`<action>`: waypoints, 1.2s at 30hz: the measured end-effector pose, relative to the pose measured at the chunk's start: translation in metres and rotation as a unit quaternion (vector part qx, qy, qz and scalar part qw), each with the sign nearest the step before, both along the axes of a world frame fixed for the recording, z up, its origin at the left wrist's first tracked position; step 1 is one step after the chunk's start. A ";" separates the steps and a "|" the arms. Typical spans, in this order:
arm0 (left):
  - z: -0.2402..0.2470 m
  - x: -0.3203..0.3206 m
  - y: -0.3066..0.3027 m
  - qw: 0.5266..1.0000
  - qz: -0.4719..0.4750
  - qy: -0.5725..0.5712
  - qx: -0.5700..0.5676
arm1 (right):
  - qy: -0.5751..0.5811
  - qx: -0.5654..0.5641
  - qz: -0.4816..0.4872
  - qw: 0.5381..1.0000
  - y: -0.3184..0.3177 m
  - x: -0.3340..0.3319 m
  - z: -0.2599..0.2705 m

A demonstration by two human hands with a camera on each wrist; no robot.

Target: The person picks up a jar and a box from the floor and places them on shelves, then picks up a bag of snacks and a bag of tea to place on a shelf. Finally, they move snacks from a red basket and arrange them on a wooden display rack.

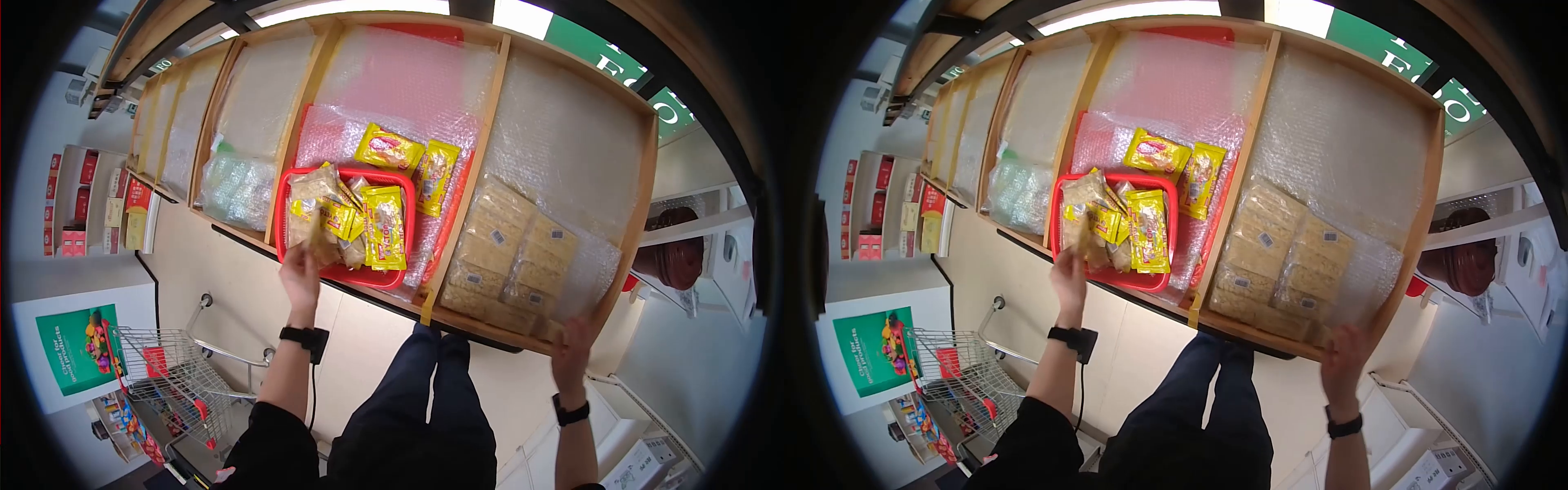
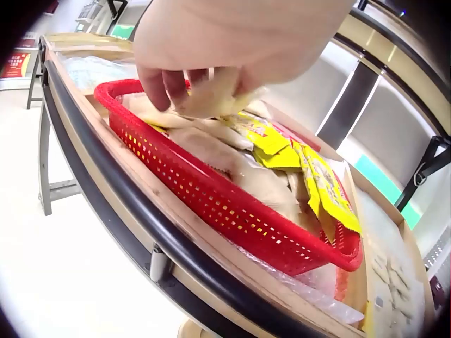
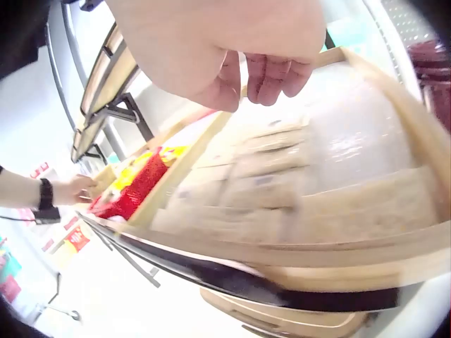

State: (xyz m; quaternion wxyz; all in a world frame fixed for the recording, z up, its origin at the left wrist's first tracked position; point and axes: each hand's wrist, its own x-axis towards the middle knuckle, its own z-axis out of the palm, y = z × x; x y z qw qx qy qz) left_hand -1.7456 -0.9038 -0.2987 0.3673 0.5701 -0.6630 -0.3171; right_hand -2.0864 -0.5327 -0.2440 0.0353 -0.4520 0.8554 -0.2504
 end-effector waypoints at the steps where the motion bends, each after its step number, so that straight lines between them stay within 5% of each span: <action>1: 0.010 0.002 0.008 0.996 0.031 -0.044 -0.067 | 0.001 -0.019 0.018 1.000 -0.011 0.017 0.003; 3: 0.049 -0.012 0.036 0.996 -0.032 -0.032 -0.075 | -0.131 -0.122 0.069 0.981 -0.033 0.059 -0.003; 5: 0.069 -0.041 0.079 0.980 -0.152 0.102 0.071 | -0.465 -0.125 0.030 0.876 -0.069 0.104 0.010; 6: 0.063 -0.051 0.104 0.962 -0.203 0.120 0.137 | -0.518 -0.128 0.027 0.845 -0.092 0.117 0.028; 8: 0.035 -0.057 0.149 0.892 -0.337 0.137 0.267 | -0.690 -0.238 -0.016 0.683 -0.107 0.136 0.013; 10: 0.061 -0.084 0.163 0.831 -0.457 0.004 0.317 | -0.645 -0.230 -0.065 0.726 -0.086 0.122 -0.008; 12: 0.077 -0.088 0.149 0.846 -0.519 -0.026 0.119 | -0.527 -0.245 -0.128 0.804 -0.061 0.084 -0.015; 13: 0.070 -0.080 0.134 0.877 -0.473 -0.017 0.087 | -0.460 -0.167 -0.122 0.864 -0.033 0.046 -0.025; 14: 0.062 -0.067 0.112 0.904 -0.424 -0.008 0.056 | -0.370 -0.168 -0.124 0.905 -0.023 0.022 -0.026; 15: 0.060 -0.056 0.081 0.919 -0.391 -0.045 0.024 | -0.091 0.042 -0.042 0.994 -0.032 -0.012 0.015; 18: 0.059 -0.034 0.019 0.953 -0.296 -0.059 0.009 | 0.059 0.157 0.006 0.986 -0.023 -0.059 -0.014; 20: 0.083 -0.037 -0.029 0.942 -0.272 -0.163 -0.111 | 0.152 0.219 0.047 0.963 -0.004 -0.074 -0.063; 22: 0.082 -0.031 -0.056 0.940 -0.223 -0.206 -0.157 | 0.132 0.186 0.046 0.973 0.003 -0.073 -0.076; 23: 0.078 -0.029 -0.067 0.932 -0.213 -0.245 -0.161 | 0.214 0.168 0.012 0.962 0.012 -0.072 -0.096; 28: 0.075 -0.044 -0.100 0.882 -0.267 -0.323 -0.217 | 0.106 0.062 -0.063 0.990 -0.011 -0.033 -0.037; 30: 0.076 -0.049 -0.105 0.871 -0.274 -0.382 -0.141 | 0.067 0.044 -0.068 0.994 -0.011 -0.018 -0.027; 34: 0.076 -0.032 -0.100 0.890 -0.254 -0.312 -0.215 | 0.028 -0.086 -0.018 0.996 -0.027 0.020 -0.021; 36: 0.079 -0.037 -0.057 0.953 -0.217 -0.128 -0.168 | -0.017 -0.184 0.070 0.980 -0.043 0.052 -0.033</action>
